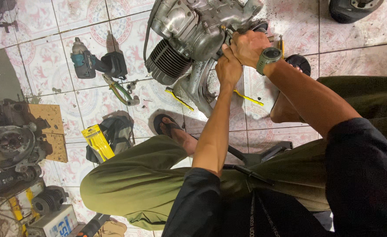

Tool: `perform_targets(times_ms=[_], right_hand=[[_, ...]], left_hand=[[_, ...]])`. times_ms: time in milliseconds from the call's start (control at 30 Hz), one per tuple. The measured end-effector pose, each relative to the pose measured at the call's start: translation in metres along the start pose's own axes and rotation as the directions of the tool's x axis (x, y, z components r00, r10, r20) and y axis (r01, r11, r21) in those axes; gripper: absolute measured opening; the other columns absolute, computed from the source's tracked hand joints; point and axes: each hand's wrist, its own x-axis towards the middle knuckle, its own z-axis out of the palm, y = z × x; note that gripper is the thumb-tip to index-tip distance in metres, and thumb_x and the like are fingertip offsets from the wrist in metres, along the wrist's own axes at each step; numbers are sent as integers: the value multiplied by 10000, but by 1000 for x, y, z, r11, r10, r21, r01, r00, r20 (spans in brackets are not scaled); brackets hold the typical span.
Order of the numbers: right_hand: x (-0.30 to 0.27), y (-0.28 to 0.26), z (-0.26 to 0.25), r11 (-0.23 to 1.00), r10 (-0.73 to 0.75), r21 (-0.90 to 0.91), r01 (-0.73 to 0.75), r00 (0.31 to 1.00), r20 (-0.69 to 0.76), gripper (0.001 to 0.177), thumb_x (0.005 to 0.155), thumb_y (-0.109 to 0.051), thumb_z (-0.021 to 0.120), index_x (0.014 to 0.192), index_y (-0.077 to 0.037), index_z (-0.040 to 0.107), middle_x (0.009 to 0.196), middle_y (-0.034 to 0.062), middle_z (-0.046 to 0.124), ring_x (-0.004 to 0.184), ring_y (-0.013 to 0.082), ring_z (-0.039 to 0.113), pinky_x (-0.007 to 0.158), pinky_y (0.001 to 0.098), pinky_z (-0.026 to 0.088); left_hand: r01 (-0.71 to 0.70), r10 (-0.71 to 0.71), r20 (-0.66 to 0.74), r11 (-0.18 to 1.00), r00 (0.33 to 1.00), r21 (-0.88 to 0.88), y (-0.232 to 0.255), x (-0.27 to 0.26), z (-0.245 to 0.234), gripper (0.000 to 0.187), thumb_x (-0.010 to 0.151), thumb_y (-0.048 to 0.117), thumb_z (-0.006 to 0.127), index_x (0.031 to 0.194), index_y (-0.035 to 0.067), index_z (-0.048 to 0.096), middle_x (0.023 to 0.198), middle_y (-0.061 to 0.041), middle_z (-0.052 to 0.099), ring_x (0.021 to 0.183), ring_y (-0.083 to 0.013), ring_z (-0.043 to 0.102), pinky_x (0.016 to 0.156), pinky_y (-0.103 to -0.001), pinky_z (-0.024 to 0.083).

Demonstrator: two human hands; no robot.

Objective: The person cleans a disassembled engine using a yellow brush, scrubbing various parts of the engine block. They briefly open a yellow package to retrieve a small part before continuing to clean the engine with the brush.

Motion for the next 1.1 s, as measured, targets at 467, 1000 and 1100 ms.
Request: perform_targets(times_ms=[467, 1000, 1100], right_hand=[[0, 0, -3, 995, -85, -54, 83, 996, -32, 517, 1071, -407, 343, 811, -62, 626, 774, 114, 627, 615, 355, 651, 381, 433, 486], [3, -1, -5, 995, -49, -90, 49, 999, 1, 455, 1067, -356, 381, 913, 28, 570, 626, 115, 616, 553, 335, 657, 342, 398, 473], [4, 1, 3, 983, -77, -167, 71, 997, -29, 424, 1052, -345, 392, 851, -39, 605, 643, 75, 605, 561, 318, 654, 326, 385, 462]], left_hand=[[-50, 46, -43, 994, 998, -100, -8, 5, 5, 787, 921, 470, 113, 935, -76, 680, 1059, -317, 624, 1066, -492, 538, 887, -518, 383], [-45, 55, 66, 989, 996, -140, 0, -6, -8, 828, 891, 525, 85, 943, -53, 675, 1063, -307, 645, 1049, -458, 580, 837, -486, 417], [-50, 57, 48, 990, 997, -132, -7, 0, -2, 830, 888, 534, 89, 914, -52, 677, 1048, -312, 642, 1051, -471, 569, 820, -499, 405]])
